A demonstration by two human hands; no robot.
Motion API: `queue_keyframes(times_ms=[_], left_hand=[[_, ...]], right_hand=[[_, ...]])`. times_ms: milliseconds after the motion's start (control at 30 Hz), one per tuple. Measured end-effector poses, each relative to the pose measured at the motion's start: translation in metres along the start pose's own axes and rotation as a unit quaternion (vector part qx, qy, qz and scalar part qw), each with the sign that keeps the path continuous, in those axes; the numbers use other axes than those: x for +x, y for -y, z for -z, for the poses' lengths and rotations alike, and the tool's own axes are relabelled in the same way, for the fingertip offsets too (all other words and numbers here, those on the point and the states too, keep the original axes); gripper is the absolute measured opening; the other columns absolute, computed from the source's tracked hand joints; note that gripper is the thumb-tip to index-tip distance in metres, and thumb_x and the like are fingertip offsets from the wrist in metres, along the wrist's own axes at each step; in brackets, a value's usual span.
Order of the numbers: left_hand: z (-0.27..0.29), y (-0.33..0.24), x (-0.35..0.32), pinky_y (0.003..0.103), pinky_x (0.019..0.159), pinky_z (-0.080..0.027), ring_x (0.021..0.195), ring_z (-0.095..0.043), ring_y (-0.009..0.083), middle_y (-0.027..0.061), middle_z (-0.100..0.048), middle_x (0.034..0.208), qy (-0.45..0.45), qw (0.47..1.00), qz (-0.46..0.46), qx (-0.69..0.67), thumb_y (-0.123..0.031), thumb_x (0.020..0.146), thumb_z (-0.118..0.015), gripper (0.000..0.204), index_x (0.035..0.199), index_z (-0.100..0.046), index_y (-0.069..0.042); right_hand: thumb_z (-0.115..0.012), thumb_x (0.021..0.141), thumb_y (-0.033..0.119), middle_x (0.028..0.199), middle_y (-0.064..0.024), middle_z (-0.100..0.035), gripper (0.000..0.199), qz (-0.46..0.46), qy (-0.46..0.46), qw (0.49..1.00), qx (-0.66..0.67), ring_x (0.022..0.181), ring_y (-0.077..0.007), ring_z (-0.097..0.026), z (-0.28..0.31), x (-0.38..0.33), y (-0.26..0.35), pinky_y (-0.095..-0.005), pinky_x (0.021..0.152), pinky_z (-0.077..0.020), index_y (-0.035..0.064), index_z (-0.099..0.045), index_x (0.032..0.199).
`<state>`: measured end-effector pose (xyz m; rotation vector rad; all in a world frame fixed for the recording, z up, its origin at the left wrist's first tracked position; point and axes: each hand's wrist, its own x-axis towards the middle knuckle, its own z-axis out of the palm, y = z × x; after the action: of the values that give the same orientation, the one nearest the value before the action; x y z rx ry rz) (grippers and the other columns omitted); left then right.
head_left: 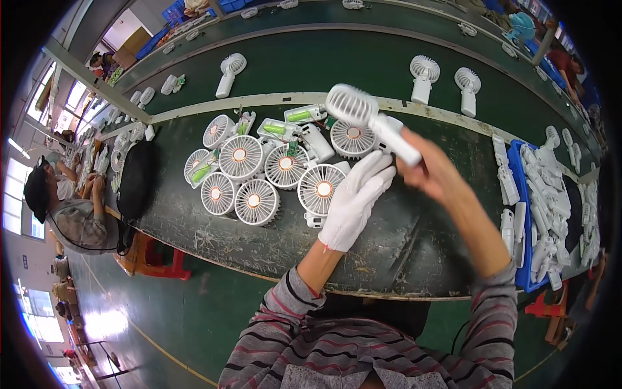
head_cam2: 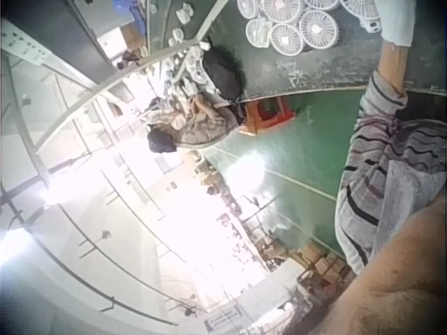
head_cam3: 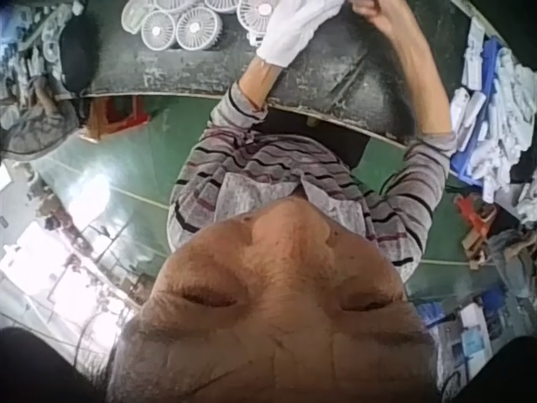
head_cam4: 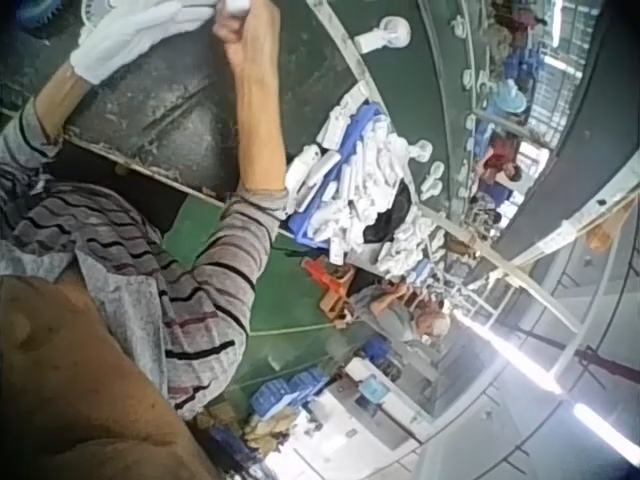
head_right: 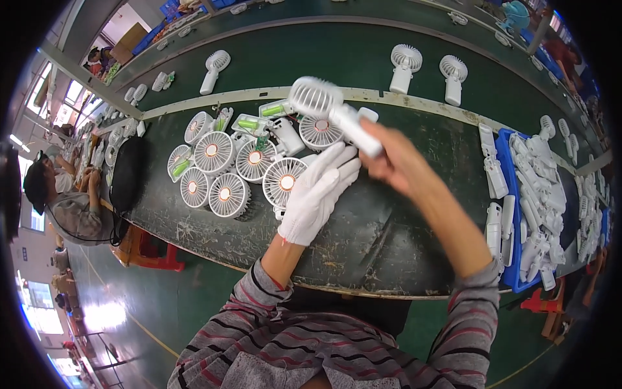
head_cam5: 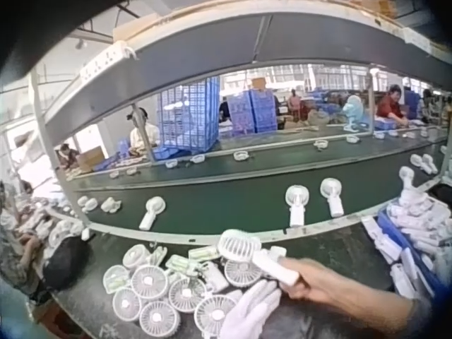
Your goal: The person assembles portable fans by fitting the fan head and circuit wiring into the battery handle casing, snapping the outer cover closed, and placing the assembled fans onto the conveyor belt.
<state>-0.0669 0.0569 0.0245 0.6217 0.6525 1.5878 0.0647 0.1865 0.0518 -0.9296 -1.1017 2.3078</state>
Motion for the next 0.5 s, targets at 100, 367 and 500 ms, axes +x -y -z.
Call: queue_keyframes(times_ms=[100, 367, 500], left_hand=[[0.002, 0.005, -0.001, 0.037, 0.107, -0.033, 0.128, -0.04, 0.0273, 0.0179, -0.038, 0.139, -0.004, 0.99, 0.014, 0.138, -0.002, 0.09, -0.047, 0.05, 0.136, -0.03, 0.005], [0.023, 0.013, -0.004, 0.034, 0.105, -0.033, 0.126, -0.043, 0.0241, 0.0148, -0.046, 0.133, -0.061, 0.948, -0.043, 0.309, -0.003, 0.087, -0.054, 0.048, 0.132, -0.04, 0.002], [0.016, 0.022, -0.004, 0.034, 0.101, -0.036, 0.12, -0.046, 0.0268, 0.0159, -0.05, 0.125, -0.052, 0.888, -0.118, 0.442, -0.013, 0.083, -0.057, 0.044, 0.125, -0.048, -0.002]], right_hand=[[-0.059, 0.09, 0.034, 0.063, -0.0008, -0.048, 0.031, 0.044, -0.078, 0.991, -0.101, 0.043, -0.0026, -0.031, 0.019, 0.075, 0.036, -0.0172, 0.033, -0.0216, 0.0032, -0.055, 0.09], [-0.069, 0.078, 0.035, 0.091, -0.021, -0.064, 0.07, 0.214, -0.118, 0.816, -0.524, 0.072, -0.0205, -0.065, -0.011, 0.152, 0.046, -0.03, 0.062, -0.0494, -0.006, -0.044, 0.129], [-0.072, 0.07, 0.043, 0.098, -0.0261, -0.063, 0.085, 0.241, -0.074, 0.666, -0.702, 0.089, -0.0382, -0.063, -0.029, 0.107, 0.002, -0.0405, 0.081, -0.0476, -0.0023, -0.038, 0.133]])
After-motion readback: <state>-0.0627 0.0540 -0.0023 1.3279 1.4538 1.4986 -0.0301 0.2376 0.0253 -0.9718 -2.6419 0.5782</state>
